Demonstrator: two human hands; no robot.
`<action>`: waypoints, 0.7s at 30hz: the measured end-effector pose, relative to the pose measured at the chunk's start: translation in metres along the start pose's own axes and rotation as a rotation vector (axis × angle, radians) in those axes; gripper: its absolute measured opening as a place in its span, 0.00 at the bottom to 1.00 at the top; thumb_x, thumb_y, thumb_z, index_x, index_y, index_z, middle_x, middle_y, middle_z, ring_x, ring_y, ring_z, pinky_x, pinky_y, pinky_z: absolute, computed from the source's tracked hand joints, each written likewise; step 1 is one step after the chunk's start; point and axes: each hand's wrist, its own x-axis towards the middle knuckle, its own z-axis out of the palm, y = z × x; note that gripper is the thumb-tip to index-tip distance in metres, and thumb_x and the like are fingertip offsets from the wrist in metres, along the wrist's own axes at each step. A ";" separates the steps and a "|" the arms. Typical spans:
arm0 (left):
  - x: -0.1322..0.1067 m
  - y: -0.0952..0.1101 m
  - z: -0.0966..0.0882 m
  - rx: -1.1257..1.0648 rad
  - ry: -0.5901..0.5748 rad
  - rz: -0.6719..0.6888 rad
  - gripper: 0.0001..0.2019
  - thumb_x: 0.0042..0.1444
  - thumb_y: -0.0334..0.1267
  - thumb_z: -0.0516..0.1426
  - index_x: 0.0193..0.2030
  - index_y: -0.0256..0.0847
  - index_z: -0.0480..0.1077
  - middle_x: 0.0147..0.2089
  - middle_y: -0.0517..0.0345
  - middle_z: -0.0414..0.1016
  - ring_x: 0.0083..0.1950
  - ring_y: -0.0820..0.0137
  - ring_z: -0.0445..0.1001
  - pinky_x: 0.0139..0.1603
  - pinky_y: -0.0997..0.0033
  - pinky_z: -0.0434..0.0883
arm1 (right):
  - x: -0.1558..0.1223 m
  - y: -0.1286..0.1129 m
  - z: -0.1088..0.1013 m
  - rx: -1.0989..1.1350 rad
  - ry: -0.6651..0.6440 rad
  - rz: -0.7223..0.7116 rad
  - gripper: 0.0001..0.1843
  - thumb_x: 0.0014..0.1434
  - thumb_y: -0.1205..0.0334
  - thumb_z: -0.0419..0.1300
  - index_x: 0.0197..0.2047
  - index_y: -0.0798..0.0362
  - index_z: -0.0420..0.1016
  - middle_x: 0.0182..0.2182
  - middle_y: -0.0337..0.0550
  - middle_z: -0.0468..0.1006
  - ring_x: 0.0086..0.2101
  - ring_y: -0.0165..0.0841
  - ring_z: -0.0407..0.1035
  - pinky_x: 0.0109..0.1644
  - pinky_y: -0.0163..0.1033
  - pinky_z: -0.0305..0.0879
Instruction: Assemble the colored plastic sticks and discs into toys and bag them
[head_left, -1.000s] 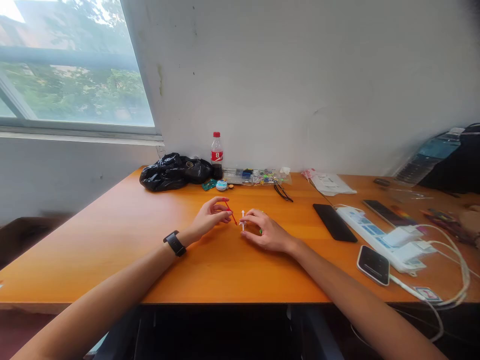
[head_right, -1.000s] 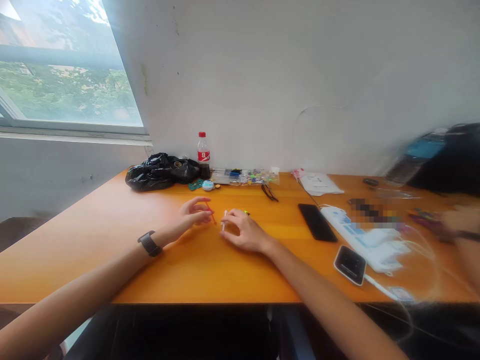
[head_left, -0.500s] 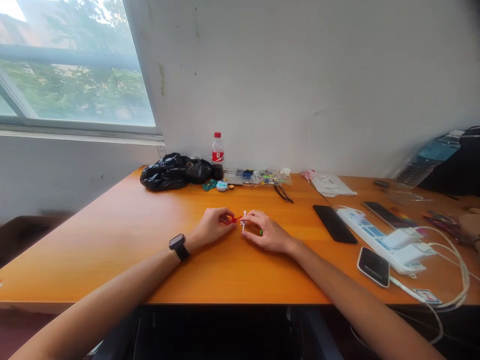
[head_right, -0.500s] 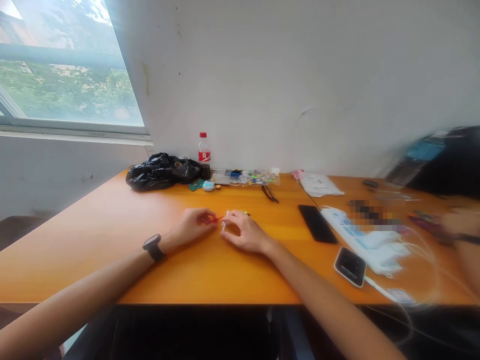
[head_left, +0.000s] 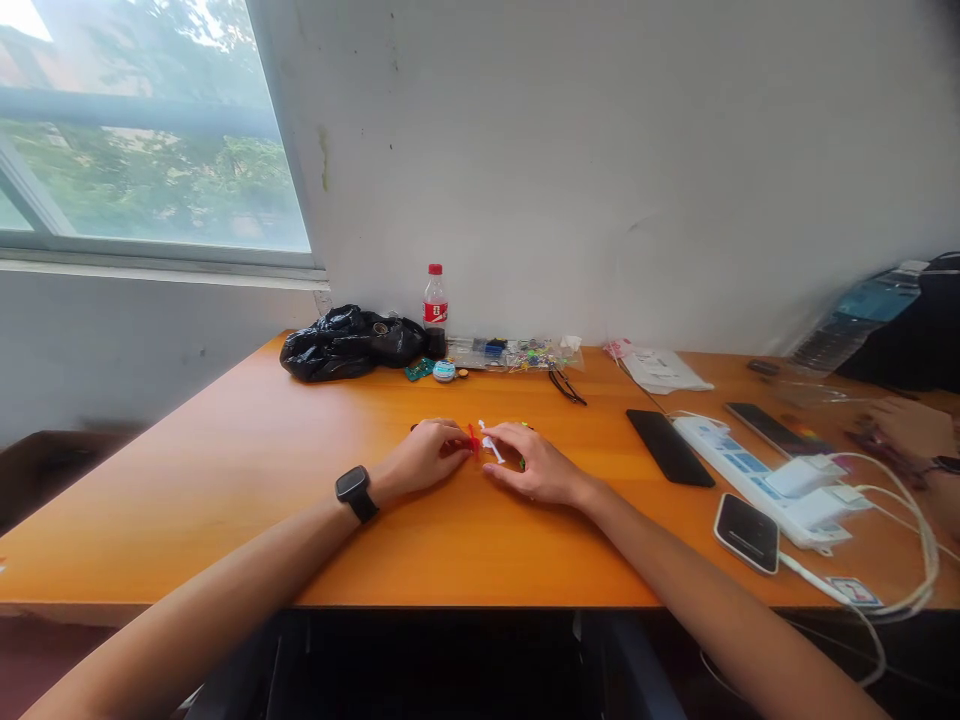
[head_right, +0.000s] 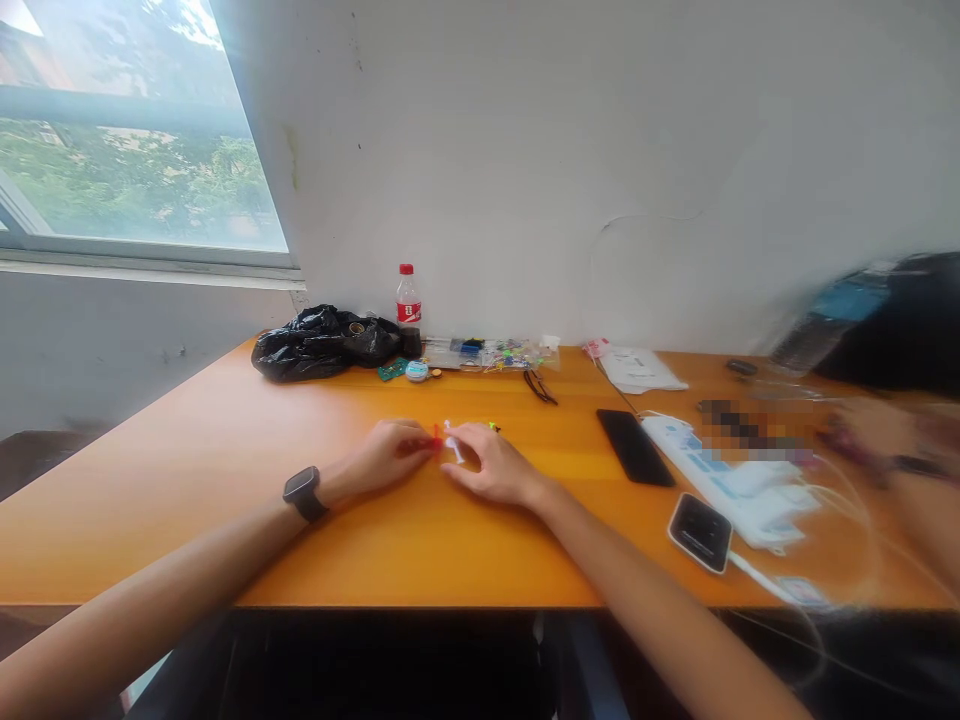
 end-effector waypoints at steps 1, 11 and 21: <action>0.000 0.001 0.000 0.025 -0.006 0.025 0.09 0.66 0.32 0.59 0.44 0.44 0.83 0.40 0.54 0.81 0.42 0.66 0.77 0.46 0.67 0.72 | 0.000 -0.001 0.000 0.007 -0.007 0.003 0.27 0.66 0.54 0.67 0.66 0.49 0.73 0.60 0.52 0.78 0.57 0.46 0.73 0.64 0.53 0.69; 0.005 -0.013 -0.023 0.174 0.145 -0.064 0.12 0.68 0.33 0.54 0.51 0.41 0.80 0.47 0.50 0.82 0.53 0.57 0.74 0.55 0.56 0.72 | -0.003 -0.003 -0.002 -0.040 -0.076 -0.023 0.30 0.66 0.51 0.67 0.70 0.42 0.71 0.68 0.52 0.67 0.66 0.47 0.65 0.70 0.54 0.63; 0.001 -0.023 -0.021 0.123 0.084 -0.200 0.16 0.58 0.41 0.62 0.51 0.39 0.78 0.46 0.48 0.79 0.45 0.60 0.79 0.45 0.64 0.76 | -0.004 -0.007 0.001 -0.173 -0.177 -0.031 0.34 0.71 0.45 0.59 0.76 0.45 0.63 0.73 0.54 0.61 0.73 0.47 0.54 0.75 0.56 0.54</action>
